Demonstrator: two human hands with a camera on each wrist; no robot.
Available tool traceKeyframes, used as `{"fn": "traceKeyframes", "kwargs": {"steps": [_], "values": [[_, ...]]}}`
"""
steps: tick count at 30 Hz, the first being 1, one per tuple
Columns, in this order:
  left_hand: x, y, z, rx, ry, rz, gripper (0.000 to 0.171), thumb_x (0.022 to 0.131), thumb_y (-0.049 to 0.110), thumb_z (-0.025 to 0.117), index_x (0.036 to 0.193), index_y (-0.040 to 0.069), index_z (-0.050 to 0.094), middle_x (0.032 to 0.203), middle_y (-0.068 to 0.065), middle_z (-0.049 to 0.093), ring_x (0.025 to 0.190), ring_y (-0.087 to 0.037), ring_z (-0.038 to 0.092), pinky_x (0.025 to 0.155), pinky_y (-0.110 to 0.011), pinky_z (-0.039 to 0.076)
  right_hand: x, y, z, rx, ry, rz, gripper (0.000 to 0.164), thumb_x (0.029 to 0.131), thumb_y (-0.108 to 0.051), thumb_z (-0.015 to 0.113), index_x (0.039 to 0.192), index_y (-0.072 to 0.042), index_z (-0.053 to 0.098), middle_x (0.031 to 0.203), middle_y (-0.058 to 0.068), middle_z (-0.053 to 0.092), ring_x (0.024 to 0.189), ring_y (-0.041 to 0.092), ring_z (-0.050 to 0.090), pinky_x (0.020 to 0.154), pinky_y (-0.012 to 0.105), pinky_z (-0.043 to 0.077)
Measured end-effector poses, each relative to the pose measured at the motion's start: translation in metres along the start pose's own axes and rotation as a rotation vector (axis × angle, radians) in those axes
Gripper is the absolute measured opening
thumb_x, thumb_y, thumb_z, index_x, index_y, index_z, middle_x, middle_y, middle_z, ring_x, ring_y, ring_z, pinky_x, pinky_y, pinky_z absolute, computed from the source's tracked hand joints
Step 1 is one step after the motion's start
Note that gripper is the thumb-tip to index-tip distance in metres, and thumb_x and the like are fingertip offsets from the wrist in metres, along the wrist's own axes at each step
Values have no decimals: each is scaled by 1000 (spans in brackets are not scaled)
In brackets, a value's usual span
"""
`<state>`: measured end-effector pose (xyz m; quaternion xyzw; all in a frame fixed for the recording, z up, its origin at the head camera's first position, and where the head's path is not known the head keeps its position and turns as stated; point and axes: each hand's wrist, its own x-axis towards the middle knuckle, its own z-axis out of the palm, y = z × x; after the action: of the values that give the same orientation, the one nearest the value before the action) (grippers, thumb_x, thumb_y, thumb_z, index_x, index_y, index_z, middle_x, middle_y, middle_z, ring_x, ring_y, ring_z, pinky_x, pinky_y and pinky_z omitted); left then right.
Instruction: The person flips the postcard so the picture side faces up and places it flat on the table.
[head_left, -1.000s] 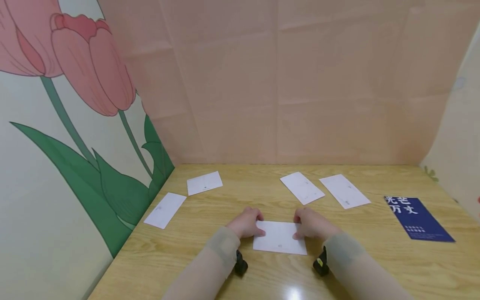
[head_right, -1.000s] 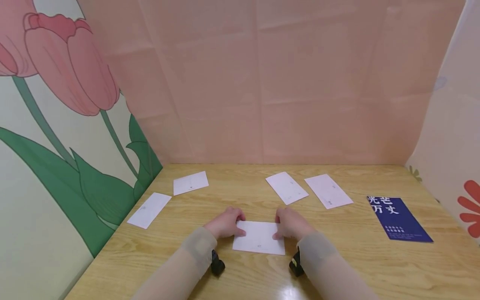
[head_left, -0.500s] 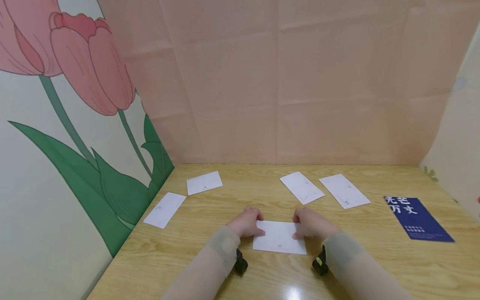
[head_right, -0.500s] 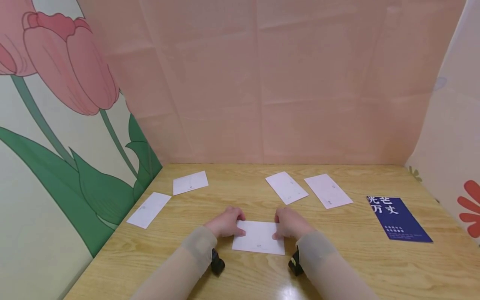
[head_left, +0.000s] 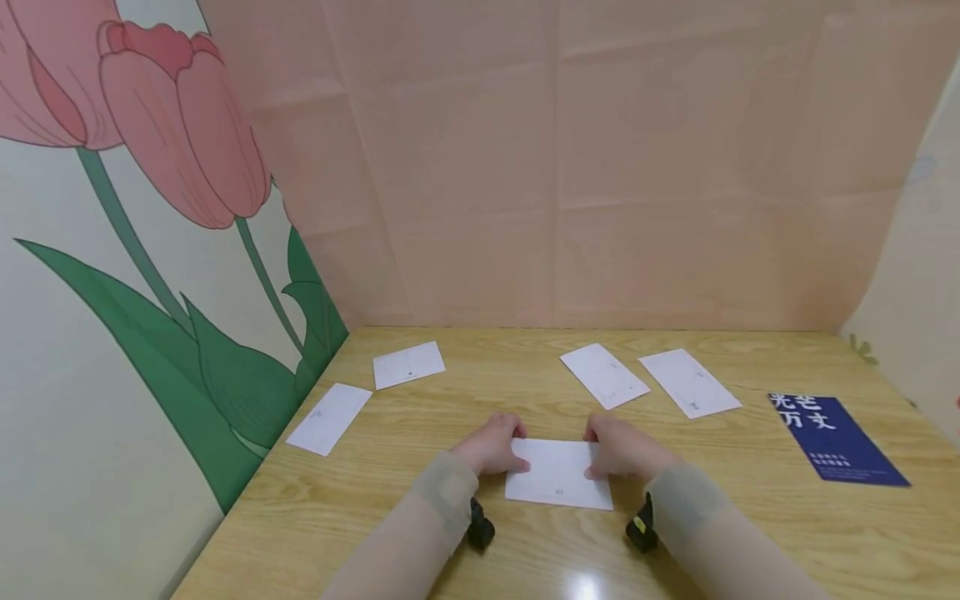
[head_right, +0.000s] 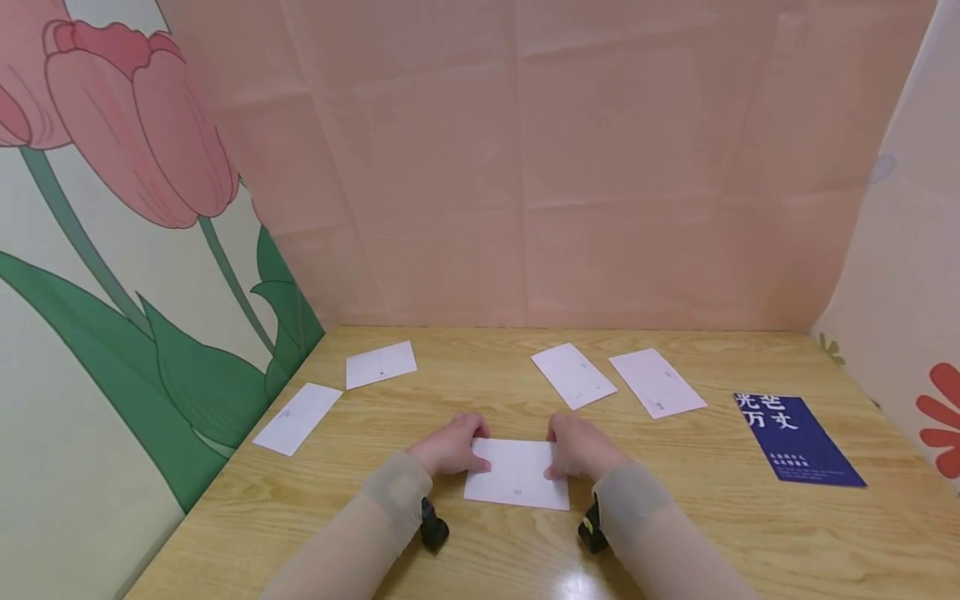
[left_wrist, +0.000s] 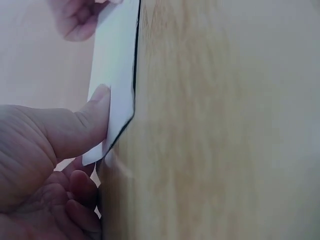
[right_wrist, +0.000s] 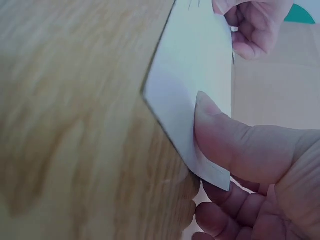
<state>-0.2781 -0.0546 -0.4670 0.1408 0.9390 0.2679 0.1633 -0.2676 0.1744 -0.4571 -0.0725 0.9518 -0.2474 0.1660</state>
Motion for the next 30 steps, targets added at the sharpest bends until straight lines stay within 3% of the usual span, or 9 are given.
{"fn": "traceKeyframes", "kwargs": {"steps": [8, 22, 30], "values": [[-1, -2, 2, 19, 25, 32, 39, 78, 23, 81, 111, 15, 62, 110, -3, 54, 99, -17, 51, 91, -35, 43, -3, 5, -1, -20, 8, -70, 38, 71, -23, 85, 100, -15, 61, 95, 2, 59, 85, 23, 51, 76, 41, 42], [-3, -2, 1, 3, 39, 62, 34, 79, 25, 81, 106, 16, 62, 109, 3, 58, 96, -14, 52, 89, -33, 44, -8, 5, -3, 65, 27, -79, 30, 75, -15, 82, 95, -14, 59, 90, 3, 57, 81, 23, 50, 70, 38, 40], [-8, 2, -10, -50, 29, 63, 26, 85, 23, 75, 107, 18, 62, 104, 3, 61, 90, -15, 54, 84, -35, 46, -12, 6, -9, 84, 61, -176, 19, 82, -8, 74, 91, -13, 58, 81, 3, 54, 74, 20, 48, 64, 34, 38]]}}
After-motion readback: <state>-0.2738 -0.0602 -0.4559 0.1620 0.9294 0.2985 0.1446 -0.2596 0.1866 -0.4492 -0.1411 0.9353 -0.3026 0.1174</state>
